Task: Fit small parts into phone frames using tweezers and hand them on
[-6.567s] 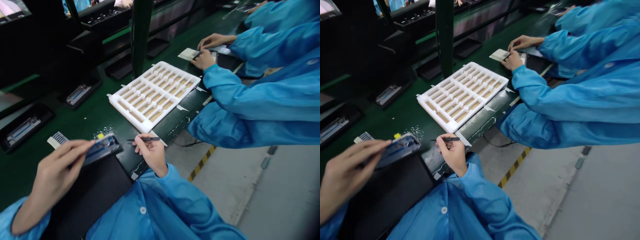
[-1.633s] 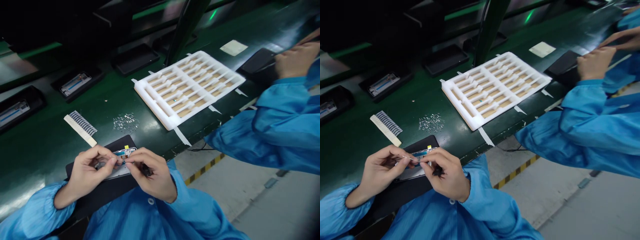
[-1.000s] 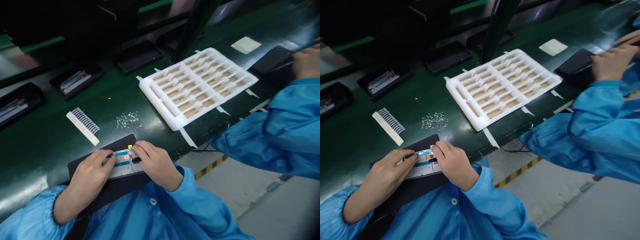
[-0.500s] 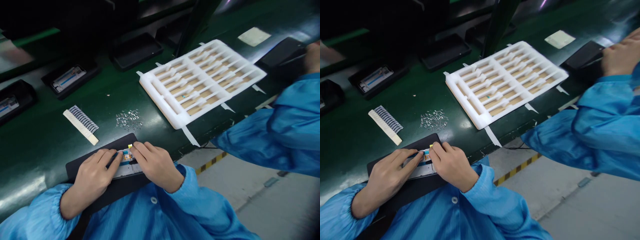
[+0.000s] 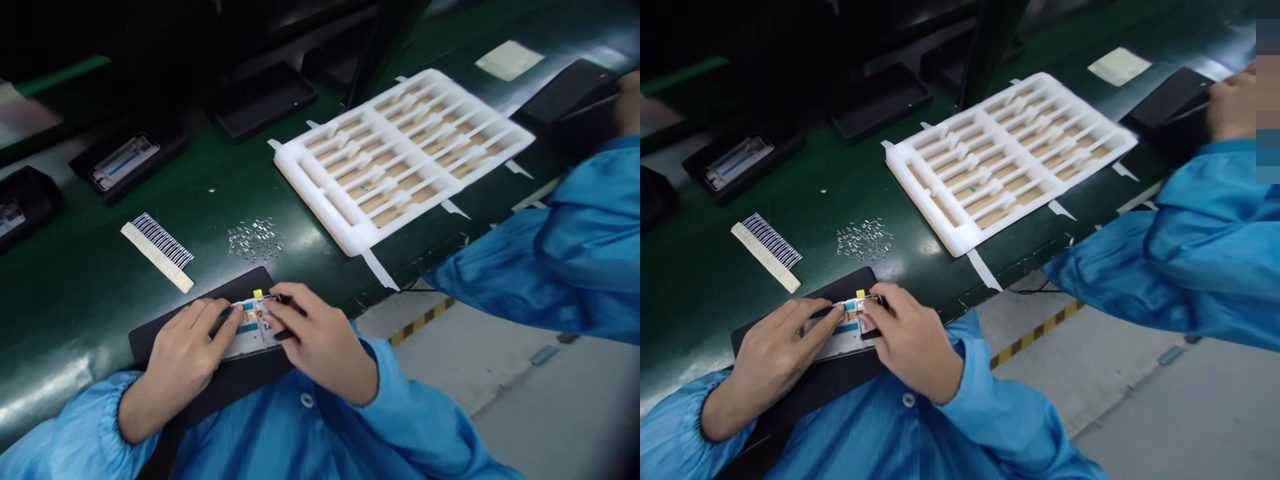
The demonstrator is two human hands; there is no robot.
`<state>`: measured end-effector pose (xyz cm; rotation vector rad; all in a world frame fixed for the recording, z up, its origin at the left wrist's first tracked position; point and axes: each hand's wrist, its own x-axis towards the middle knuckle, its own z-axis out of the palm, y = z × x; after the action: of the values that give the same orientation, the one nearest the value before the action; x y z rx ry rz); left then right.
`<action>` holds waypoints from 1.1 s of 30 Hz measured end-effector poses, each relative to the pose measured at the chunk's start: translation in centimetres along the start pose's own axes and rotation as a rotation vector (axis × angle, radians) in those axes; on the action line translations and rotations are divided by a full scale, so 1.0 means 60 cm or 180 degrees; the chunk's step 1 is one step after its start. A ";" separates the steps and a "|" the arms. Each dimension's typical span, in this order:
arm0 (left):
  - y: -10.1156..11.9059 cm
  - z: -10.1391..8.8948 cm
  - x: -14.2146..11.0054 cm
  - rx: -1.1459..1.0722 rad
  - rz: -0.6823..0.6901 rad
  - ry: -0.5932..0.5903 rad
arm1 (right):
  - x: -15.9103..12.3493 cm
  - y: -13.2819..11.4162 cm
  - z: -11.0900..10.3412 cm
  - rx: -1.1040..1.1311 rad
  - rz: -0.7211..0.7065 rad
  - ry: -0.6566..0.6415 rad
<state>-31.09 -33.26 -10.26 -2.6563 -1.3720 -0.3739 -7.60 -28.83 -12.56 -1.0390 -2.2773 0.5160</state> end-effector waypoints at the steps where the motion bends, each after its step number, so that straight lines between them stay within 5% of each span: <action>1: -0.001 -0.004 0.001 -0.0044 -0.0042 -0.0019 | 0.004 0.011 -0.003 0.0474 0.0232 0.0287; 6: -0.004 -0.029 0.004 -0.0555 -0.0332 -0.0470 | 0.008 0.050 -0.009 0.1862 0.1117 0.1372; 13: -0.003 -0.034 -0.004 -0.0487 -0.0306 -0.0906 | -0.003 0.055 0.017 0.2759 0.1105 0.1869; 20: -0.001 -0.030 0.002 -0.0502 -0.0320 -0.0827 | -0.027 0.028 -0.027 0.1389 0.0078 0.0737; 25: 0.000 -0.030 0.002 -0.0491 -0.0332 -0.0818 | -0.046 0.021 -0.028 0.1440 0.0101 0.0290; 33: 0.000 -0.030 0.000 -0.0489 -0.0298 -0.0816 | -0.065 0.022 -0.018 0.0960 -0.0343 0.0213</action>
<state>-31.40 -33.65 -8.50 -2.8528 -1.6050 -0.1571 -4.12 -30.92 -13.78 -0.7689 -2.1019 0.7408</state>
